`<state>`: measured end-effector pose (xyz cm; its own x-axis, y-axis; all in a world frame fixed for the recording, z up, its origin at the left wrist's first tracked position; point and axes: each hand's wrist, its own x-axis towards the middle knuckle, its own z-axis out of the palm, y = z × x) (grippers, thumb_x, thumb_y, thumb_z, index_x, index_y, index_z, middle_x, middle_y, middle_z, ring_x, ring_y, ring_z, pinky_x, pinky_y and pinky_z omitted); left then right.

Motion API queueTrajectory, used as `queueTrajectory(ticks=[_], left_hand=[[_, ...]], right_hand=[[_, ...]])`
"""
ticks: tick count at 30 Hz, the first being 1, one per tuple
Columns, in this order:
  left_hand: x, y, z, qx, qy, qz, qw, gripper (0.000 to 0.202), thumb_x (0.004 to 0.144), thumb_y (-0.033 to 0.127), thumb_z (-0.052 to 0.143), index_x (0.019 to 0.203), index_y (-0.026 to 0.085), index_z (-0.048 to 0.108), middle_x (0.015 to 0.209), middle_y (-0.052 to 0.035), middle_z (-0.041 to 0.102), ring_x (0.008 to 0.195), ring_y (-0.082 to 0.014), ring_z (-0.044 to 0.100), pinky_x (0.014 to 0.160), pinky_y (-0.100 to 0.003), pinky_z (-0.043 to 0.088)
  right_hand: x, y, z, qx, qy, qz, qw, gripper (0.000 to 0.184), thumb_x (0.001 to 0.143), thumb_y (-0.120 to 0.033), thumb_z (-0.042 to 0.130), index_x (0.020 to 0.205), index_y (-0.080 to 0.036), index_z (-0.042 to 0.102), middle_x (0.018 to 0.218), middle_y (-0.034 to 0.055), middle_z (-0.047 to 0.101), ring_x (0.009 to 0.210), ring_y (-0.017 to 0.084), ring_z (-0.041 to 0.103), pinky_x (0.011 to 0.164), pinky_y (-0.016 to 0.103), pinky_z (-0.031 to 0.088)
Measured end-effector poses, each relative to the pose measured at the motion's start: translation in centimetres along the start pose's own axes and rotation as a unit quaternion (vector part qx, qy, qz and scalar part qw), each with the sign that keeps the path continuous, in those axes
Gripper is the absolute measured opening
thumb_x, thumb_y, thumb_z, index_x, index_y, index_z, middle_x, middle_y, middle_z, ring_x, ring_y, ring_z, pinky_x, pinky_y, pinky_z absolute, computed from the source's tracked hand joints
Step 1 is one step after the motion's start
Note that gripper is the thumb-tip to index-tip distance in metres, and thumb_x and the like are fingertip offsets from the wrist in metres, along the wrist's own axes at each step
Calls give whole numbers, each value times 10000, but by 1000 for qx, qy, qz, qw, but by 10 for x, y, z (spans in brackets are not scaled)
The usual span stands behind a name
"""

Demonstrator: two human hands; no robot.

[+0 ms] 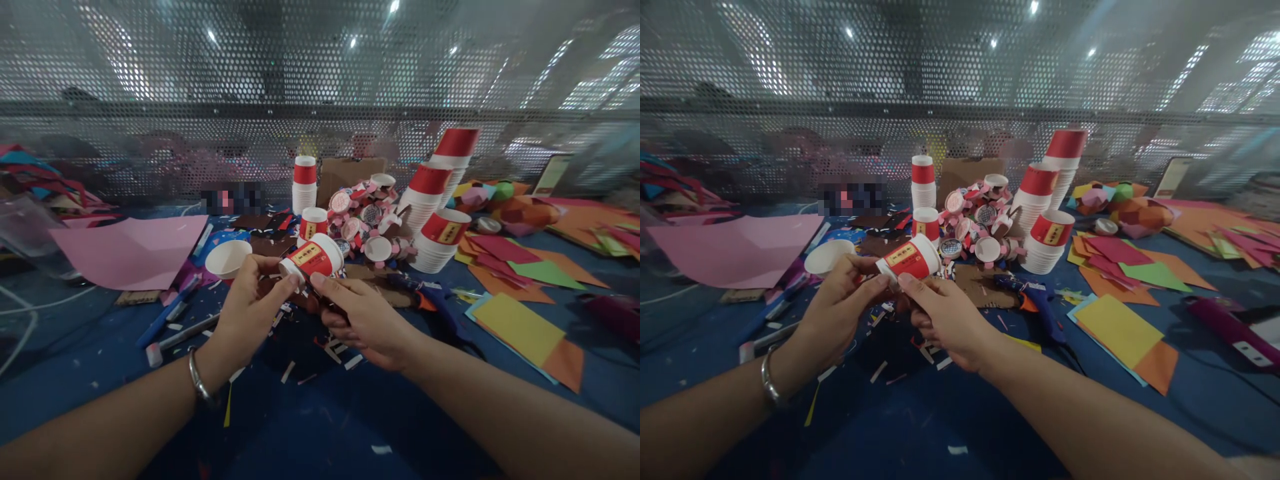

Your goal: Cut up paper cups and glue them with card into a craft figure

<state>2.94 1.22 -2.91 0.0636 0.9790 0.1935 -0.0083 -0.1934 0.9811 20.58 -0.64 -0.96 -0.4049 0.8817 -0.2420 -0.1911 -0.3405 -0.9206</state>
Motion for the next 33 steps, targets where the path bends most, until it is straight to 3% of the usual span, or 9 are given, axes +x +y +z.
queueTrajectory(ticks=[5, 10, 14, 18, 25, 33], left_hand=[[1, 4, 0, 31, -49, -17, 998, 388, 910, 377, 712, 1241, 210, 598, 1141, -90, 751, 956, -231, 746, 833, -390, 603], [4, 9, -6, 23, -72, 19, 997, 303, 879, 335, 755, 1145, 220, 666, 1209, -96, 745, 1134, -289, 706, 859, -412, 616], [5, 11, -7, -45, -90, 3, 995, 311, 873, 322, 778, 1147, 214, 680, 1166, -92, 759, 1005, -259, 743, 808, -388, 633], [2, 15, -3, -75, -68, -21, 995, 313, 848, 305, 811, 1107, 177, 691, 1090, -82, 771, 888, -201, 748, 804, -335, 629], [-3, 15, 5, -100, -35, -51, 993, 262, 849, 293, 809, 1030, 149, 686, 947, -52, 749, 882, -176, 728, 822, -290, 599], [-10, 14, 11, -134, -19, -83, 987, 281, 823, 317, 836, 976, 145, 676, 932, -26, 734, 837, -129, 691, 829, -254, 588]], right_hand=[[-1, -1, 0, -10, 4, -6, 1000, 468, 885, -617, 690, 755, -198, 527, 498, -113, 325, 402, 41, 185, 379, 195, 98], [-5, -3, 1, -23, 7, -5, 1000, 476, 912, -613, 667, 743, -187, 539, 502, -110, 312, 414, 43, 193, 385, 200, 91], [-6, -3, -1, -22, -13, -21, 999, 466, 920, -594, 668, 738, -178, 561, 491, -109, 323, 410, 40, 197, 380, 198, 103], [-7, -6, -2, -28, -7, -31, 999, 488, 909, -605, 674, 714, -168, 578, 472, -103, 336, 400, 37, 211, 375, 196, 111], [-2, -5, -3, -1, 11, -20, 1000, 454, 927, -554, 676, 697, -175, 577, 462, -89, 380, 385, 37, 236, 365, 201, 110], [-1, 0, -2, -9, 20, -19, 1000, 473, 977, -520, 618, 662, -172, 563, 444, -101, 316, 375, 30, 199, 357, 170, 113]])
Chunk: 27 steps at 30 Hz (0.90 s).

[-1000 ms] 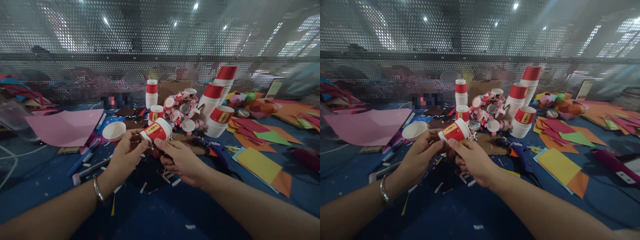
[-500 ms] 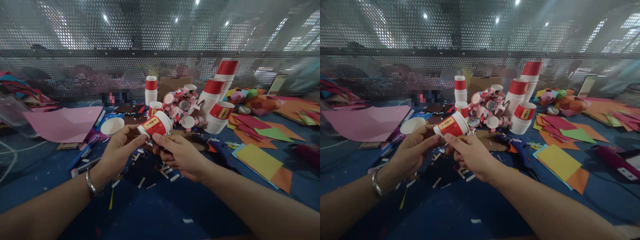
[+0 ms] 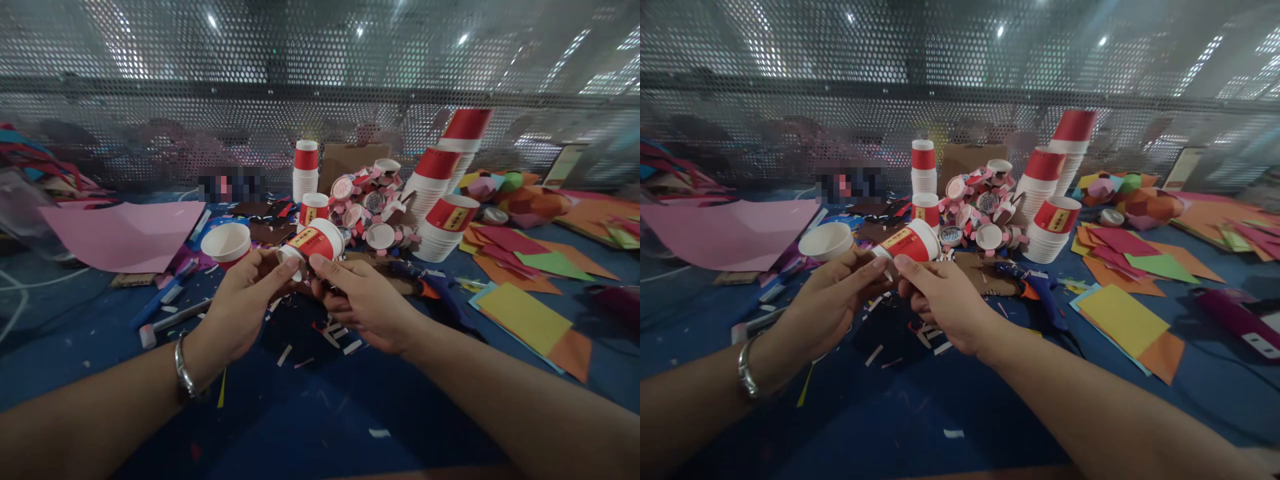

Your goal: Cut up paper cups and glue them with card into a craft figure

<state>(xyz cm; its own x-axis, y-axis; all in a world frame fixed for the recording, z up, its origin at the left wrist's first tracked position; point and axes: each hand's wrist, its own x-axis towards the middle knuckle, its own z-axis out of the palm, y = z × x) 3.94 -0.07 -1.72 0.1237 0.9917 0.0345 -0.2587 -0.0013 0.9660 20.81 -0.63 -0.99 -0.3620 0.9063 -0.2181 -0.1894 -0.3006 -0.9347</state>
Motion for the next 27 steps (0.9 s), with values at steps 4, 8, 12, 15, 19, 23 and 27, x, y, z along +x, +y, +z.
queueTrajectory(ticks=[4, 8, 12, 15, 19, 23, 27], left_hand=[[-1, -1, -1, 19, -7, -5, 1000, 309, 820, 356, 835, 982, 141, 684, 1004, -52, 742, 884, -150, 698, 814, -262, 585], [0, -2, -2, 30, -11, -8, 999, 338, 795, 385, 849, 961, 150, 673, 967, -50, 745, 829, -167, 705, 828, -322, 593], [1, -3, -4, 44, -12, -6, 999, 351, 798, 393, 844, 982, 157, 659, 960, -42, 742, 817, -168, 704, 823, -335, 594], [2, -2, -4, 51, -10, 3, 999, 335, 810, 388, 837, 978, 163, 654, 995, -41, 742, 858, -165, 708, 821, -309, 591], [3, -2, -6, 45, -26, 12, 999, 301, 837, 392, 816, 978, 180, 654, 991, -27, 743, 860, -168, 718, 823, -318, 596], [3, -2, -7, 50, -25, 12, 998, 293, 851, 377, 806, 990, 174, 645, 964, -23, 737, 846, -154, 712, 846, -314, 589], [4, -3, -6, 51, -19, 3, 999, 304, 845, 382, 812, 991, 174, 646, 963, -19, 727, 871, -147, 702, 819, -285, 577]], right_hand=[[-1, 1, 3, -9, 16, 2, 1000, 485, 1011, -476, 584, 643, -161, 555, 450, -99, 318, 375, 23, 207, 357, 162, 118], [-2, 1, 6, -5, 27, 2, 1000, 479, 1020, -462, 584, 653, -156, 553, 453, -99, 340, 362, 16, 214, 350, 165, 111], [-4, 1, 8, -7, 33, -7, 999, 488, 1029, -485, 561, 668, -157, 551, 447, -96, 358, 358, 16, 214, 351, 169, 104], [-5, 1, 9, -11, 36, -12, 999, 482, 1025, -494, 563, 680, -157, 553, 448, -98, 356, 363, 18, 219, 354, 169, 109], [-5, 1, 10, -8, 36, -14, 999, 477, 1033, -494, 544, 695, -157, 547, 462, -103, 347, 369, 18, 214, 358, 172, 109], [-4, 1, 10, -13, 29, -11, 999, 475, 1024, -514, 553, 710, -157, 550, 468, -99, 357, 371, 22, 241, 360, 176, 123], [-2, 1, 9, -20, 38, -3, 999, 487, 1027, -509, 551, 693, -155, 544, 476, -95, 359, 381, 20, 244, 364, 175, 127]])
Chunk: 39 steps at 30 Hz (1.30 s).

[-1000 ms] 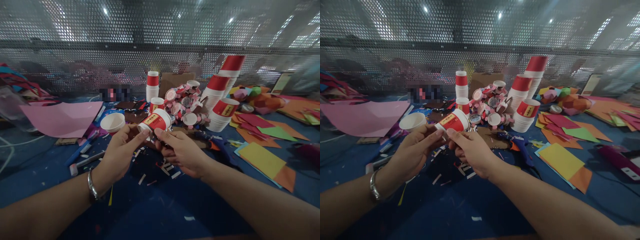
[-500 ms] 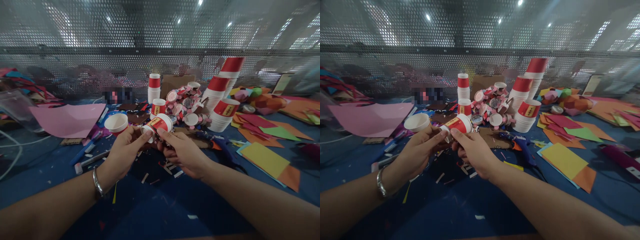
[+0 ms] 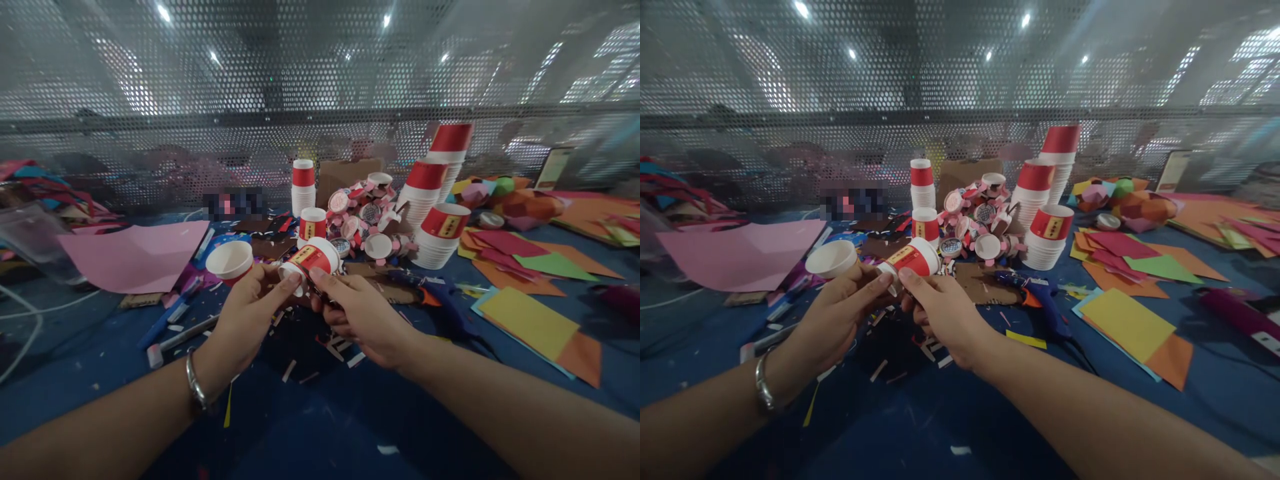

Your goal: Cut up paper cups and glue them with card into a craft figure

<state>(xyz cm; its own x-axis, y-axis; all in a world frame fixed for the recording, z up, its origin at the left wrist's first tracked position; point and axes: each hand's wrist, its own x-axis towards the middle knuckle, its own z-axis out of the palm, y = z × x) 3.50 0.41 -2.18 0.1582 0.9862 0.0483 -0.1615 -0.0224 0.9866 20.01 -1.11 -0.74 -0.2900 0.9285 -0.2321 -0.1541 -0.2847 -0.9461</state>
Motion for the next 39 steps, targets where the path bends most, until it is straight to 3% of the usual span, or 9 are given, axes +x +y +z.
queueTrajectory(ticks=[5, 11, 17, 39], left_hand=[[-1, 0, 0, 12, 7, -2, 1000, 321, 825, 408, 822, 965, 176, 650, 940, -25, 722, 853, -155, 685, 789, -295, 556], [-3, 0, 2, 0, 26, -26, 999, 308, 799, 398, 840, 887, 169, 653, 890, -23, 706, 837, -160, 676, 815, -316, 547], [-4, -1, 2, -7, 23, -34, 999, 351, 782, 421, 855, 897, 163, 646, 875, -16, 695, 822, -155, 674, 794, -302, 550], [-8, 3, 2, 66, 12, 46, 997, 326, 844, 451, 778, 963, 193, 619, 917, -28, 695, 871, -199, 672, 869, -375, 540]], right_hand=[[1, 3, 0, -10, 18, 1, 1000, 505, 1001, -539, 577, 668, -162, 533, 488, -93, 339, 398, 24, 228, 374, 177, 116], [3, 11, 0, -12, 24, -18, 999, 553, 841, -665, 710, 651, -179, 527, 499, -94, 325, 422, 34, 217, 386, 188, 103], [4, 11, 0, -16, 28, -26, 999, 548, 874, -653, 676, 652, -175, 528, 500, -94, 325, 423, 31, 213, 387, 183, 110], [0, 8, 0, -34, 18, -46, 998, 541, 859, -655, 696, 649, -187, 524, 512, -97, 293, 446, 48, 174, 400, 207, 85]])
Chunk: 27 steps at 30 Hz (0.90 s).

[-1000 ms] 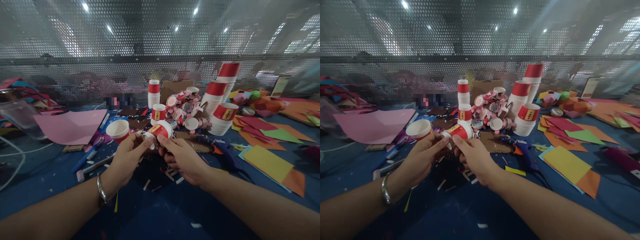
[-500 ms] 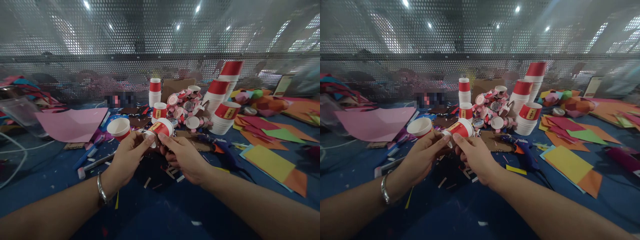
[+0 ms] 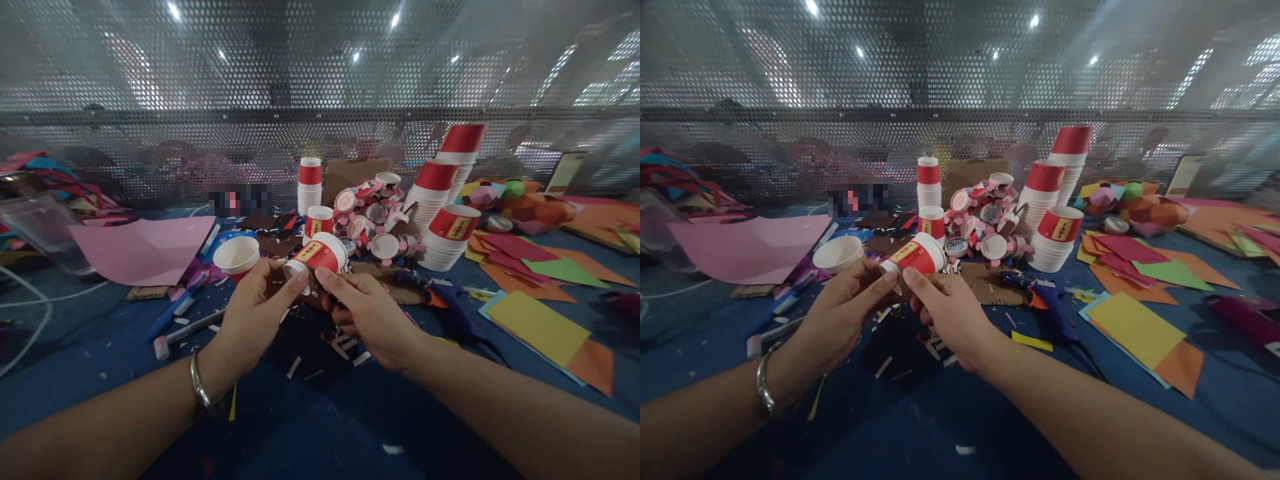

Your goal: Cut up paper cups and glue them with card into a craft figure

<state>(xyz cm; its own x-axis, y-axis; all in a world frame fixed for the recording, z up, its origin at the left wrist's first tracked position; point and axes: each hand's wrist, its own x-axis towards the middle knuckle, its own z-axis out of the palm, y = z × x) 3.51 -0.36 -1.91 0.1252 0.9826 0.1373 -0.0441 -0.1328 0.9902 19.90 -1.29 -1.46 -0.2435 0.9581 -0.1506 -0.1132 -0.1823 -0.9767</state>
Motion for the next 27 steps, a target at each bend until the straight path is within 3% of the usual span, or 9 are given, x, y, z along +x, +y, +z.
queueTrajectory(ticks=[7, 13, 27], left_hand=[[2, 0, -6, 110, 14, 57, 992, 332, 885, 471, 730, 1018, 190, 616, 926, -47, 704, 855, -224, 689, 786, -362, 531], [1, 4, -5, 109, 24, 68, 991, 332, 839, 453, 777, 996, 192, 645, 915, -48, 726, 841, -222, 701, 778, -347, 541], [2, 5, -6, 131, 12, 95, 987, 286, 896, 394, 733, 1065, 193, 621, 956, -46, 737, 843, -195, 704, 755, -325, 548]], right_hand=[[0, 1, -1, -12, -7, -35, 999, 553, 850, -680, 686, 647, -194, 520, 515, -95, 289, 461, 59, 175, 426, 229, 102], [-2, -1, -2, -18, -14, -39, 999, 524, 892, -629, 669, 654, -195, 498, 552, -83, 309, 482, 61, 176, 446, 243, 130], [-3, 1, -3, -24, -26, -43, 998, 483, 927, -603, 634, 716, -183, 524, 655, -55, 387, 509, 57, 207, 438, 222, 117]])
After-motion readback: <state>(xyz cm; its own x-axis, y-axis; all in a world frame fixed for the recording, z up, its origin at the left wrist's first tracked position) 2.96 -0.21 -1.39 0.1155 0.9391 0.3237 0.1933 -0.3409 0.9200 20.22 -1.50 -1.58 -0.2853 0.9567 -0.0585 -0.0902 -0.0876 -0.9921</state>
